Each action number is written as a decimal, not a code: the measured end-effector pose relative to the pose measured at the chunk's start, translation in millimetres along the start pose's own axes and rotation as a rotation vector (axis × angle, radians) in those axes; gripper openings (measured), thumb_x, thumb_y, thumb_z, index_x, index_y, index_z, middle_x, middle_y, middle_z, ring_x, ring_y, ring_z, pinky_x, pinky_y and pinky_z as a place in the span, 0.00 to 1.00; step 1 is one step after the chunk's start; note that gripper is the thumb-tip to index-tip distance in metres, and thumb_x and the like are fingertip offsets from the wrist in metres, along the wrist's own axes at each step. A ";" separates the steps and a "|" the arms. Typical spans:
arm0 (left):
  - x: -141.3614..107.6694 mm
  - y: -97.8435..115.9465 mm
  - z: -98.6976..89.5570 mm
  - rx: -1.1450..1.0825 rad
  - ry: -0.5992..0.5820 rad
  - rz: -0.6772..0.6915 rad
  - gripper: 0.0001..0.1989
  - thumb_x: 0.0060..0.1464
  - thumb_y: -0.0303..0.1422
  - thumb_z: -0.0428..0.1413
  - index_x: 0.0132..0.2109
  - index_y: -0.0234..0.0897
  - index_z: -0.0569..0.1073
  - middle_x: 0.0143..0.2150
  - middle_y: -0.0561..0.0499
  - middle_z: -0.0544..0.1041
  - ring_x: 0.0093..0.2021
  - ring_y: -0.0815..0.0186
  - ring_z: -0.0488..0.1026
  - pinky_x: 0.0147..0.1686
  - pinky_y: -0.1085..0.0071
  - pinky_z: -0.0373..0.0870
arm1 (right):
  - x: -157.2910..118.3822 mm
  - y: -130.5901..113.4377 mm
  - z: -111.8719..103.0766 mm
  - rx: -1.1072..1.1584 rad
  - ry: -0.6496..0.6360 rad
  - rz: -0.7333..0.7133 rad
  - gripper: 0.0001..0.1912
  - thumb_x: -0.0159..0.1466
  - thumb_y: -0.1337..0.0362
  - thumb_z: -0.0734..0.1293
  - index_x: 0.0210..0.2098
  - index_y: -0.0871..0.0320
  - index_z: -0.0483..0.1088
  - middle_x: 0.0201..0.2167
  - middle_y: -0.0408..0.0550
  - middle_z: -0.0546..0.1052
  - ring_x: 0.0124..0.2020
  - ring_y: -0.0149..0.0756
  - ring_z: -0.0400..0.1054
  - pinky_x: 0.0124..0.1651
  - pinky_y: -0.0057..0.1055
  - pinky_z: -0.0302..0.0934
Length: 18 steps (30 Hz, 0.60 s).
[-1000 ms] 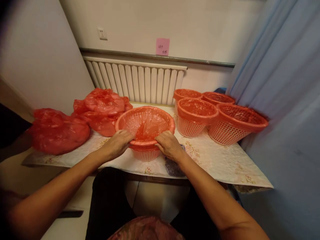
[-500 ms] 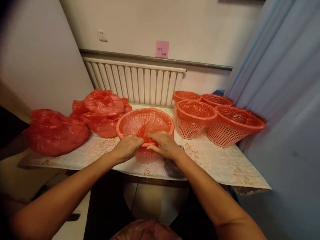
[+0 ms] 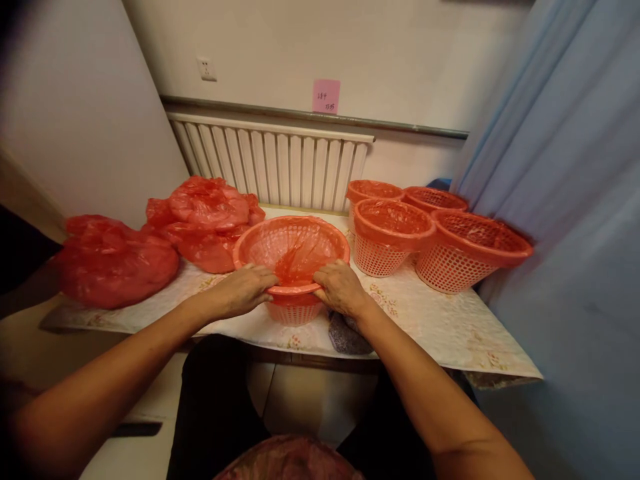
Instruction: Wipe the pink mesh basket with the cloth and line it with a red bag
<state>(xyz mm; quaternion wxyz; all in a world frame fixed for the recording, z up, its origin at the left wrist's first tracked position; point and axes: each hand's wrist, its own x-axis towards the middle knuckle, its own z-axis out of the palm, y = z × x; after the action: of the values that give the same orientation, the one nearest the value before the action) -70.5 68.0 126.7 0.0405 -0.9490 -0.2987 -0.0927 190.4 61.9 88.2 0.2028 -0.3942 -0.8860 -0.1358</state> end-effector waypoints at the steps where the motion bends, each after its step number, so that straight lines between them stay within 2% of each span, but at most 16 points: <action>1: 0.8 5.9 -0.4 -0.019 0.031 0.007 0.06 0.60 0.31 0.54 0.43 0.36 0.72 0.41 0.46 0.76 0.42 0.59 0.72 0.42 0.64 0.65 | 2.3 -0.3 0.1 -0.012 -0.008 -0.002 0.13 0.66 0.60 0.62 0.28 0.58 0.70 0.29 0.48 0.75 0.34 0.36 0.65 0.41 0.33 0.53; 3: 3.8 18.9 2.7 -0.050 0.086 0.007 0.15 0.59 0.34 0.56 0.51 0.36 0.69 0.46 0.44 0.75 0.47 0.57 0.71 0.46 0.62 0.65 | 6.4 -3.5 0.2 -0.040 -0.018 -0.003 0.14 0.67 0.58 0.62 0.27 0.58 0.70 0.28 0.48 0.75 0.33 0.36 0.65 0.40 0.33 0.53; 4: 6.1 24.9 6.4 -0.047 0.098 -0.002 0.16 0.59 0.35 0.56 0.52 0.35 0.68 0.46 0.44 0.75 0.47 0.57 0.71 0.46 0.62 0.65 | 8.0 -6.7 0.6 -0.055 -0.019 0.005 0.16 0.67 0.56 0.62 0.27 0.58 0.70 0.27 0.48 0.75 0.32 0.36 0.65 0.39 0.32 0.52; 8: 14.6 35.4 26.5 0.097 0.087 -0.086 0.07 0.62 0.33 0.50 0.41 0.34 0.71 0.37 0.45 0.77 0.38 0.58 0.73 0.39 0.63 0.66 | 11.2 -26.7 2.4 -0.107 -0.008 0.086 0.22 0.69 0.51 0.59 0.27 0.59 0.70 0.26 0.49 0.74 0.29 0.36 0.64 0.35 0.33 0.51; 11: 14.2 26.6 33.9 0.160 0.086 -0.080 0.09 0.63 0.29 0.46 0.38 0.35 0.70 0.33 0.47 0.76 0.34 0.60 0.72 0.35 0.64 0.64 | 8.7 -34.4 -0.9 -0.055 0.022 0.077 0.22 0.69 0.49 0.57 0.33 0.59 0.71 0.29 0.49 0.75 0.31 0.37 0.65 0.37 0.34 0.52; 15: 3.1 2.6 26.9 0.157 0.075 -0.029 0.10 0.63 0.26 0.46 0.34 0.35 0.69 0.32 0.49 0.76 0.32 0.63 0.71 0.34 0.66 0.61 | -1.7 -20.6 -10.1 0.104 0.084 -0.018 0.21 0.67 0.48 0.60 0.45 0.59 0.69 0.35 0.50 0.74 0.37 0.38 0.64 0.43 0.34 0.55; 18: -7.4 -12.8 16.7 0.121 0.060 -0.008 0.13 0.63 0.25 0.45 0.30 0.36 0.68 0.29 0.50 0.74 0.31 0.64 0.69 0.35 0.66 0.60 | -8.8 -6.8 -10.3 0.086 0.075 -0.020 0.19 0.68 0.49 0.60 0.37 0.59 0.69 0.32 0.49 0.72 0.35 0.38 0.62 0.43 0.34 0.54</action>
<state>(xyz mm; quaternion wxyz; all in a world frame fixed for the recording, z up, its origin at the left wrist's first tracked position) -81.4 76.6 109.1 0.1063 -0.9403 -0.3064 -0.1031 193.2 47.7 92.6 0.2512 -0.3710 -0.8867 -0.1145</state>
